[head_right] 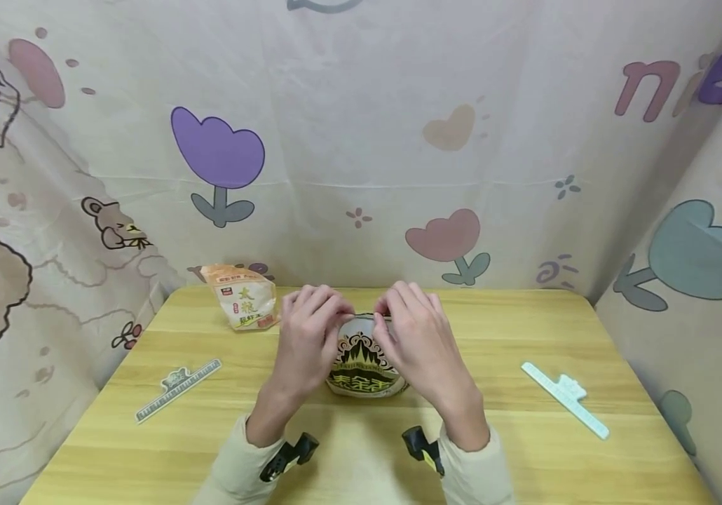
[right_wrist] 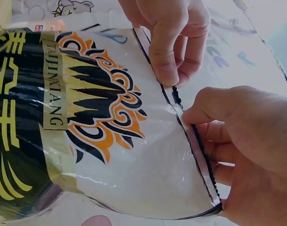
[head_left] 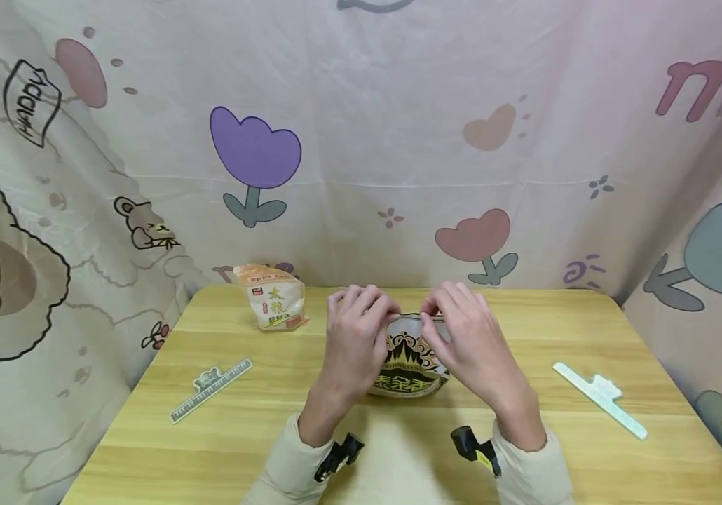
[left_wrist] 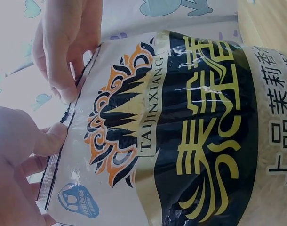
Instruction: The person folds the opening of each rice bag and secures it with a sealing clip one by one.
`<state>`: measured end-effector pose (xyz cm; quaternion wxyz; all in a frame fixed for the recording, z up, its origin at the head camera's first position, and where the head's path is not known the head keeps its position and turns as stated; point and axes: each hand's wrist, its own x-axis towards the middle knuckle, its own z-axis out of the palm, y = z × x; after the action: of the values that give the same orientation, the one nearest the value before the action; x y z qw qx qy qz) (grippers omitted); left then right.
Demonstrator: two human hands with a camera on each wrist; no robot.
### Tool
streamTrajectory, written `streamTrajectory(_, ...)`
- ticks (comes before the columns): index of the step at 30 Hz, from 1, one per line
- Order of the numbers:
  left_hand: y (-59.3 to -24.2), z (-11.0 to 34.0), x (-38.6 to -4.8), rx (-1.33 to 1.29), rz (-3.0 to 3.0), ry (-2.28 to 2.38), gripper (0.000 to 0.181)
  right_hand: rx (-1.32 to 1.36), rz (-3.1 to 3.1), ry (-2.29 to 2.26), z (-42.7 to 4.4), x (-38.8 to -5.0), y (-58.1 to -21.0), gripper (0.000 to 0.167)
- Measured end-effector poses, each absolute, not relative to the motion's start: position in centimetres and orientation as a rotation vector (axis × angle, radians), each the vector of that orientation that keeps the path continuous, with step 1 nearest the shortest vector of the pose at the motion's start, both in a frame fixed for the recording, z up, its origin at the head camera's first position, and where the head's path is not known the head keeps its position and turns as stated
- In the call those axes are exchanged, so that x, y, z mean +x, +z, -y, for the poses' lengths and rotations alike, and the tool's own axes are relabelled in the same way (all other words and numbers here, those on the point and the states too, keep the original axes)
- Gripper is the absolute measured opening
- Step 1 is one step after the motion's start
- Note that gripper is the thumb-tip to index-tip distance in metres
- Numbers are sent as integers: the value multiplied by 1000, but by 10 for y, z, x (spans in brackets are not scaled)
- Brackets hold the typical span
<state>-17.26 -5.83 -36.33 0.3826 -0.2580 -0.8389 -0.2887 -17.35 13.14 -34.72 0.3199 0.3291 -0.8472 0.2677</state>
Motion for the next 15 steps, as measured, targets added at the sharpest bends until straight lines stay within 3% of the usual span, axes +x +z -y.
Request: streamTrajectory(15, -365, 56, -179, -697, 2106, -741, 8, 844, 2246, 658, -135, -171, -345, 10)
